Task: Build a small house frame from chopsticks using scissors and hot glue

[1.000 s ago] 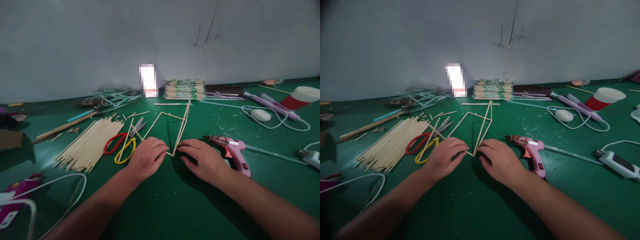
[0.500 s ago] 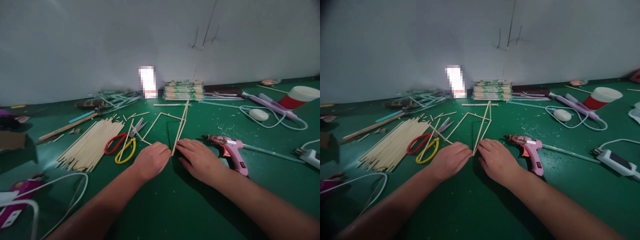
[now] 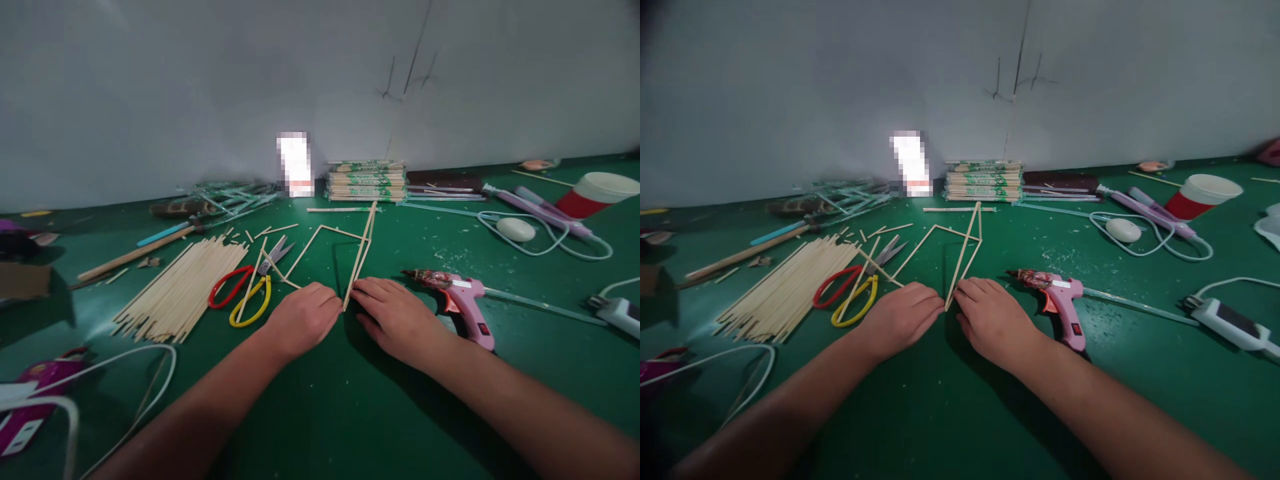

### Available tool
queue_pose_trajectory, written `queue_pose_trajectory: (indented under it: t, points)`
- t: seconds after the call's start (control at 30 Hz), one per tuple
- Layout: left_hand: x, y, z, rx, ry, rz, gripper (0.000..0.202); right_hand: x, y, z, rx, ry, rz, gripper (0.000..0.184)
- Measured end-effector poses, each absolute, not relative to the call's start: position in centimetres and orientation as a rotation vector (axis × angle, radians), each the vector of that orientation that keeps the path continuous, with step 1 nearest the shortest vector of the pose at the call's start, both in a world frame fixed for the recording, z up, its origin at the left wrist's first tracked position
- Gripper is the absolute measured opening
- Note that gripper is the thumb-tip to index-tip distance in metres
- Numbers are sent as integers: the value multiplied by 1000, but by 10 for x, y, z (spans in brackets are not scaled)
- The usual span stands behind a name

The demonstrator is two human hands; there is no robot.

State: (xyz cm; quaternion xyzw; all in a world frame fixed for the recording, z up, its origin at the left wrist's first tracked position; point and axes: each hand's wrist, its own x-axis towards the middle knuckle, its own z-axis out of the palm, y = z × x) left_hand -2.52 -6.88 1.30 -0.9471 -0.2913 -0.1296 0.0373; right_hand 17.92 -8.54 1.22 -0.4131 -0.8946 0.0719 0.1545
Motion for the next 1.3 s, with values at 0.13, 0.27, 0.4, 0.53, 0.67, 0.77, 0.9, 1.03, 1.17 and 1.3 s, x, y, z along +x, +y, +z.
queue_pose_trajectory:
  t: [0.13, 0.27, 0.4, 0.53, 0.67, 0.77, 0.9, 1.03, 1.17, 1.3]
  points:
    - [-25, -68, 13, -2916, -868, -399, 27, 178, -86, 13, -1203, -2573, 208, 35]
    - [-26, -65, 12, -2920, -861, -380, 23, 179, -86, 14, -1202, -2571, 215, 34]
    - [-27, -63, 14, -2931, -781, -393, 22, 180, -86, 13, -1197, -2568, 214, 34]
    - [-26, -62, 17, -2932, -740, -416, 23, 180, -86, 13, -1194, -2565, 208, 34]
    - [-29, -61, 20, -3007, -837, -464, 23, 180, -85, 13, -1186, -2558, 208, 33]
    - [-34, -60, 21, -3088, -995, -533, 21, 181, -85, 14, -1192, -2560, 230, 34]
    - [-41, -60, 21, -3168, -1175, -705, 20, 182, -84, 14, -1196, -2561, 256, 34]
    - [-41, -63, 21, -3199, -1158, -851, 14, 183, -84, 14, -1183, -2555, 264, 33]
    - [-38, -62, 20, -3188, -1131, -873, 8, 184, -84, 13, -1183, -2542, 272, 34]
    - [-37, -60, 19, -3192, -1181, -865, 10, 183, -84, 14, -1176, -2518, 305, 33]
